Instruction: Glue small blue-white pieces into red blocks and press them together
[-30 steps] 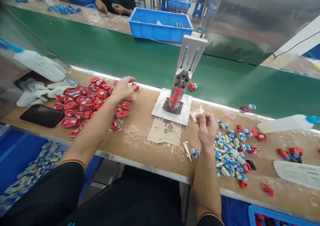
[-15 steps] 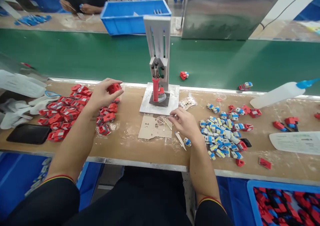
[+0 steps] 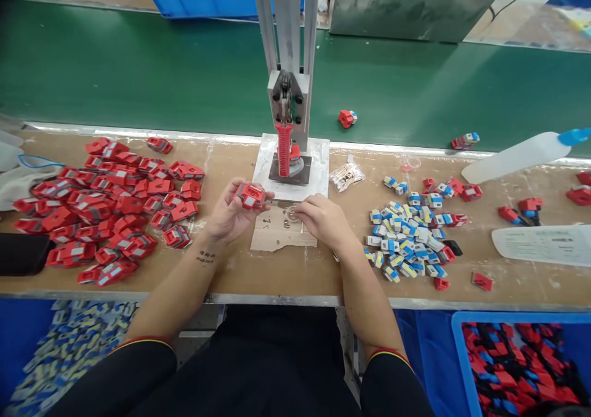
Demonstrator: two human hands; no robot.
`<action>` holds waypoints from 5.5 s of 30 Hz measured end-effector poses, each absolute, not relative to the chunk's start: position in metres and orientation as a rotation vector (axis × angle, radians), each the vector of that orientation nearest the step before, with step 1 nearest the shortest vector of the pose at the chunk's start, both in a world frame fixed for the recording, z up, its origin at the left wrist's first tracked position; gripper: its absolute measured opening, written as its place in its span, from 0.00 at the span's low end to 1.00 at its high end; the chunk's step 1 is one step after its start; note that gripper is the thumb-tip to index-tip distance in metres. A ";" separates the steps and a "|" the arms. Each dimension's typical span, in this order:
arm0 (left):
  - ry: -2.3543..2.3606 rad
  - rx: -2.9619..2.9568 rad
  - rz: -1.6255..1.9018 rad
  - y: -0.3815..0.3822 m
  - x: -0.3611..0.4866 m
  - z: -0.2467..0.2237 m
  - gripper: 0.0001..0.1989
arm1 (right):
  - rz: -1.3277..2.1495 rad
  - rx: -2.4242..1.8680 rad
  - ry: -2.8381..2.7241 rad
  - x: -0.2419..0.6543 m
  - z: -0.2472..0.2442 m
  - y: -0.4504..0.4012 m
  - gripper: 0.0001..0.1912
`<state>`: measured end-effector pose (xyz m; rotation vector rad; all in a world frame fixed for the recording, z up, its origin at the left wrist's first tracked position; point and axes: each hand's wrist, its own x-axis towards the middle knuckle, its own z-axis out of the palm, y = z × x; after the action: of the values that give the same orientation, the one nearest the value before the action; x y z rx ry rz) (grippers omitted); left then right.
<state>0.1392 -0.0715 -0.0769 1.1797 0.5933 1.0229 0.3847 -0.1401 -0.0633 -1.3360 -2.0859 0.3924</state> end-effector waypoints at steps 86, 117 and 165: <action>0.776 2.015 1.140 -0.090 0.146 -0.063 0.12 | 0.515 -1.397 -1.910 0.381 -0.057 -0.139 0.06; 0.737 2.059 1.163 -0.096 0.152 -0.064 0.10 | 0.817 -1.084 -1.288 0.356 -0.053 -0.151 0.09; 0.843 2.031 1.224 -0.087 0.141 -0.060 0.12 | 0.437 -1.309 -1.614 0.437 -0.034 -0.152 0.11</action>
<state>0.1406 -0.0871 -0.0601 2.0314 0.8433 1.2243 0.4368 -0.1518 -0.0338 -1.3093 -1.6137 0.4371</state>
